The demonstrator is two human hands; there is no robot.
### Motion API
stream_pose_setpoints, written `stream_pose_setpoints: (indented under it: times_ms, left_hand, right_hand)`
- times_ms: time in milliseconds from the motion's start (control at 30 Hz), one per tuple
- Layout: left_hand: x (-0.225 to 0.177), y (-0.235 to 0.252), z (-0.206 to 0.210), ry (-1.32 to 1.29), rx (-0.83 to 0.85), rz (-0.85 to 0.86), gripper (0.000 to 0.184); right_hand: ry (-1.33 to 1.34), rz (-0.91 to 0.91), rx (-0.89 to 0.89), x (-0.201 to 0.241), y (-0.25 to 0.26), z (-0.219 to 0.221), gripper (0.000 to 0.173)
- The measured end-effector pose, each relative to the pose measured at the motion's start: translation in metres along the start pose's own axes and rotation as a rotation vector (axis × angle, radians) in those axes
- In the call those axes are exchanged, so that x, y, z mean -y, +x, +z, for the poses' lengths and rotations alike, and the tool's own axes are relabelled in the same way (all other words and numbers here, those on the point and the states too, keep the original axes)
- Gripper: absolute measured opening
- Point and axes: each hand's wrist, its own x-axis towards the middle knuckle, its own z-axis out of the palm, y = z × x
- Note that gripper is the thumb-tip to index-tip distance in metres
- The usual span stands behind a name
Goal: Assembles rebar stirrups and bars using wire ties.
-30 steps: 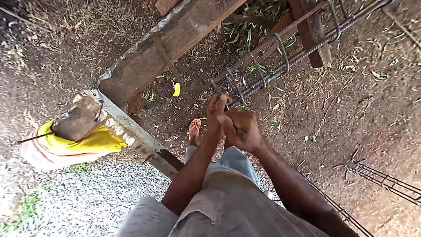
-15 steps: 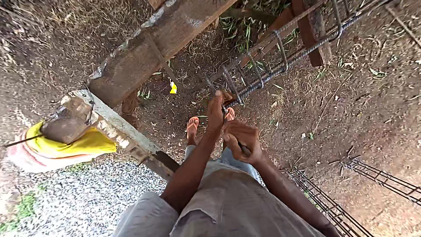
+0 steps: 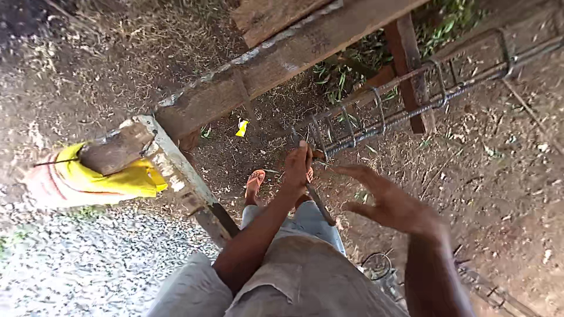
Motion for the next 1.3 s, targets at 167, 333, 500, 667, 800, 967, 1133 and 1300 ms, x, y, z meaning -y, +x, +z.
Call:
stream_pose_setpoints:
  times_ms: [167, 333, 500, 667, 800, 967, 1133, 1300]
  left_hand:
    - [0.002, -0.004, 0.006, -0.042, -0.081, -0.004, 0.044]
    - [0.005, -0.009, 0.015, -0.14, -0.166, -0.046, 0.036]
    - [0.007, 0.0, 0.008, -0.179, -0.152, -0.058, 0.032]
    - [-0.008, 0.004, 0.024, -0.282, -0.323, -0.104, 0.036]
    - [-0.003, 0.01, 0.02, -0.279, -0.328, 0.033, 0.042]
    - [-0.01, 0.01, 0.03, -0.374, -0.479, 0.018, 0.043]
    - [0.001, 0.008, 0.024, -0.325, -0.36, 0.054, 0.044]
    - [0.008, 0.006, 0.019, -0.26, -0.342, 0.028, 0.044]
  right_hand:
    - [-0.071, -0.157, -0.146, 0.025, 0.087, -0.054, 0.031]
    - [-0.337, -0.062, 0.136, 0.049, 0.223, -0.012, 0.046]
    - [0.088, 0.102, 0.126, 0.045, 0.266, 0.055, 0.05]
    - [0.699, 0.212, 0.06, 0.049, 0.27, 0.083, 0.043]
    - [0.686, 0.273, 0.05, 0.05, 0.281, 0.087, 0.046]
    - [0.442, 0.034, 0.007, 0.063, 0.261, 0.074, 0.043]
    - [0.378, -0.146, 0.402, 0.067, 0.254, 0.034, 0.029]
    - [0.417, -0.469, 0.812, 0.041, 0.278, 0.032, 0.027]
